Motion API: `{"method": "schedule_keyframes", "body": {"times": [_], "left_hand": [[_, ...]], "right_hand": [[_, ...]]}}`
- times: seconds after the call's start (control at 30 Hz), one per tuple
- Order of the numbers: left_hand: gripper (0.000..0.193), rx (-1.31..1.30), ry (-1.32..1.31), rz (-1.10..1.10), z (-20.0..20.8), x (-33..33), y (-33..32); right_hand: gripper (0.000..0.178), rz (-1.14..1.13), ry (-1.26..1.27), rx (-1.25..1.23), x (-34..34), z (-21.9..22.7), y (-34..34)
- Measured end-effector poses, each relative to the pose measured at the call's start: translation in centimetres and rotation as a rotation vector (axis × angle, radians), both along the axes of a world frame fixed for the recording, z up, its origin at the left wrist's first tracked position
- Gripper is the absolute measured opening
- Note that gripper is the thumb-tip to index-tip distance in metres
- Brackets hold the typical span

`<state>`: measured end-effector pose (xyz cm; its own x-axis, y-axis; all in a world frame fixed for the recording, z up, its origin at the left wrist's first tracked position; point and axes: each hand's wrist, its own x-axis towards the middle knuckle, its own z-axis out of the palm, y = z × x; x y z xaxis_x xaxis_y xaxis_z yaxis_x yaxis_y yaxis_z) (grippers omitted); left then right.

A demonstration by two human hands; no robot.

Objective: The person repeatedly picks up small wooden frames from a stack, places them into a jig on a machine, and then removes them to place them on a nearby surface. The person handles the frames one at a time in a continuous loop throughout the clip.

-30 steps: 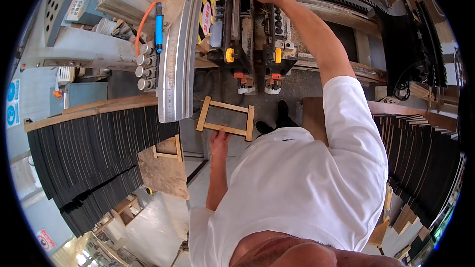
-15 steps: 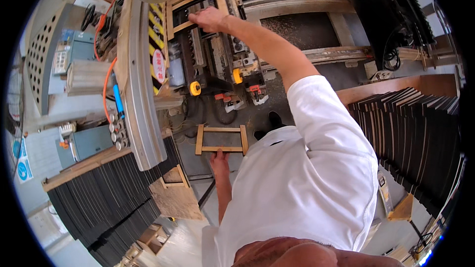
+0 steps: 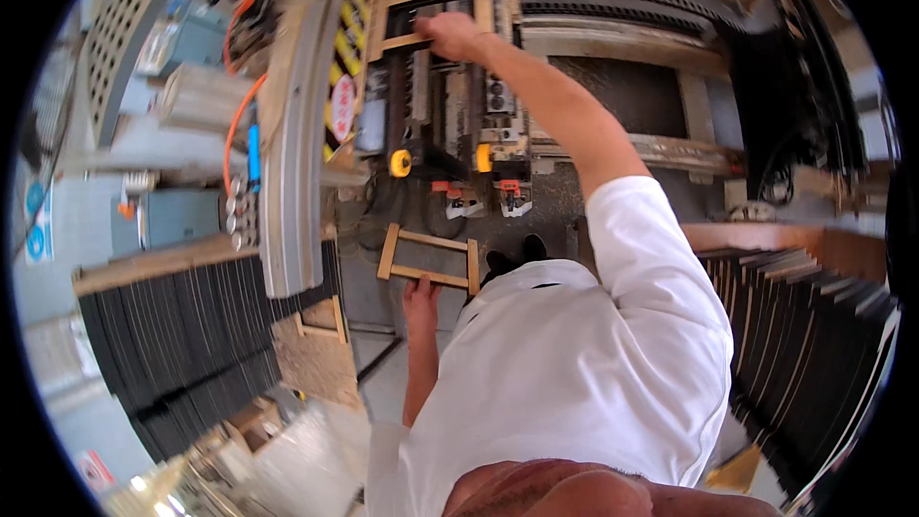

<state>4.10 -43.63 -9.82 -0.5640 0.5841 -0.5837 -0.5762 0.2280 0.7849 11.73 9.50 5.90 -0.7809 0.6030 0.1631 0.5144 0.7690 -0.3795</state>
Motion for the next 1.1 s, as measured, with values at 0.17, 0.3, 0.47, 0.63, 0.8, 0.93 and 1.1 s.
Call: {"method": "schedule_keyframes", "body": {"times": [0.17,0.3,0.47,0.63,0.8,0.93,1.1], "left_hand": [[0.020,-0.094,0.111,0.068,2.2,0.6,0.2],[0.027,-0.096,0.188,0.164,3.4,0.4,-0.7],[0.029,-0.204,0.296,0.279,3.2,-0.7,-4.3],[0.022,-0.225,0.449,0.471,2.8,-1.6,-10.0],[0.014,-0.173,0.414,0.723,1.5,-4.7,-18.4],[0.014,-0.213,0.322,0.902,0.8,-9.6,-23.2],[0.016,-0.205,0.239,0.880,-1.5,-18.1,-28.9]], "right_hand": [[0.029,0.009,-0.085,0.086,-0.6,0.3,-1.0],[0.038,0.032,-0.028,0.078,0.0,-1.7,0.8],[0.031,0.076,0.085,0.128,-0.3,-2.4,0.9],[0.030,0.055,0.038,0.138,-0.1,-1.9,1.0],[0.032,0.003,-0.029,0.101,-0.9,-1.5,-0.1],[0.033,-0.037,-0.031,0.121,-0.8,-1.5,0.2],[0.038,-0.212,0.115,0.204,-0.6,1.6,-4.0]]}}
